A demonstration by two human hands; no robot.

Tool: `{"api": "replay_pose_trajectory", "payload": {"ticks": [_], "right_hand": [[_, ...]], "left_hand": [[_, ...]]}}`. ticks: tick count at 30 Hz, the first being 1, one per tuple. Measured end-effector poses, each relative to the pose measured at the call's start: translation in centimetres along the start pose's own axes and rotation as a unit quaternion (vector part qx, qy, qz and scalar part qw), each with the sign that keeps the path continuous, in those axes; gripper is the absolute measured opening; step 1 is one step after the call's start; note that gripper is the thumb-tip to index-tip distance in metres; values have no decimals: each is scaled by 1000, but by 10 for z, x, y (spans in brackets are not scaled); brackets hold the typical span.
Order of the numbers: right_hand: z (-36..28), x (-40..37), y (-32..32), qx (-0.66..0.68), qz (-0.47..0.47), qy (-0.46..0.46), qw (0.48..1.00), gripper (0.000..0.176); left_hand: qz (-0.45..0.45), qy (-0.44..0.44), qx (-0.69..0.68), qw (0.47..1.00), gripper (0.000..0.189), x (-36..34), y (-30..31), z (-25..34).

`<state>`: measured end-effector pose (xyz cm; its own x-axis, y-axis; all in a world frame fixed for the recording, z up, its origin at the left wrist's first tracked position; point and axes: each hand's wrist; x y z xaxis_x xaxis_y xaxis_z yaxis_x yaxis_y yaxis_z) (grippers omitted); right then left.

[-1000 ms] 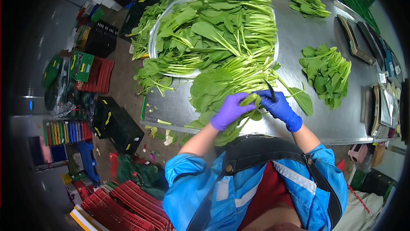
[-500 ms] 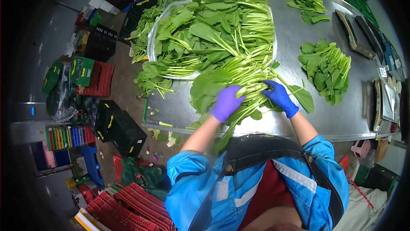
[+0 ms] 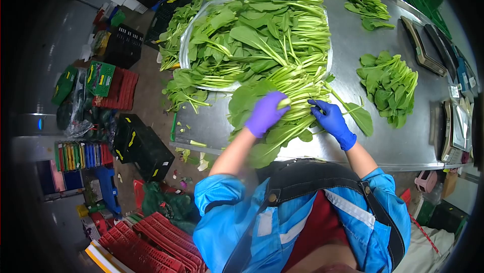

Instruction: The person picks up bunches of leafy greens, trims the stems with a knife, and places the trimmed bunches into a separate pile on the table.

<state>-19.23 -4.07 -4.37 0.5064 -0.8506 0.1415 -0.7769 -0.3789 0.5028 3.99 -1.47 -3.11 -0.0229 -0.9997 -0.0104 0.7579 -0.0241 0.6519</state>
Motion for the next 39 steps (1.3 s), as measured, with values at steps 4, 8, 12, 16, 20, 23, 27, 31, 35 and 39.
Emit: {"api": "replay_pose_trajectory", "payload": {"ticks": [4, 8, 12, 16, 20, 23, 27, 31, 35, 39], "right_hand": [[2, 7, -9, 27, 10, -1, 1000, 32], [12, -4, 4, 25, 30, -12, 999, 30], [36, -20, 18, 3, 50, -52, 997, 27], [40, -27, 30, 44, 48, -108, 992, 26], [42, -24, 25, 61, 66, -80, 993, 26], [34, -15, 15, 69, 51, -58, 995, 26], [-5, 6, -5, 196, -28, -25, 980, 48], [-36, 26, -19, 302, -37, -13, 952, 35], [-72, 26, 20, 317, 42, -105, 942, 27], [-65, 23, 22, 280, -13, -136, 950, 27]], "left_hand": [[-6, -42, 200, 979, 37, -8, -58, -24], [-10, -74, 262, 962, 33, -21, -55, -20], [12, -86, 149, 985, 22, -25, -29, -25], [30, 150, -154, 976, 18, -3, 40, -15], [106, 70, -197, 972, 14, 14, 85, 1], [98, 106, -227, 963, 13, 12, 88, 25], [19, 108, -175, 978, 19, 9, 58, 33], [-66, 51, -146, 986, 18, 2, 56, 56], [-21, 73, -195, 978, 26, -3, 69, 64], [-179, 123, -170, 961, 37, -12, 44, 63]]}}
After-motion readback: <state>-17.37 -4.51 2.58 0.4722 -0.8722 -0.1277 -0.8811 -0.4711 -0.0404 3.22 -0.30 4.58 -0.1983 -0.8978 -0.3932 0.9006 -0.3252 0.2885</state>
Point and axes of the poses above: each hand's wrist, its own x-axis towards the middle knuckle, its own y-axis out of the back of the hand, z = x × y, and after that the axes turned 13 degrees about y, right-handed
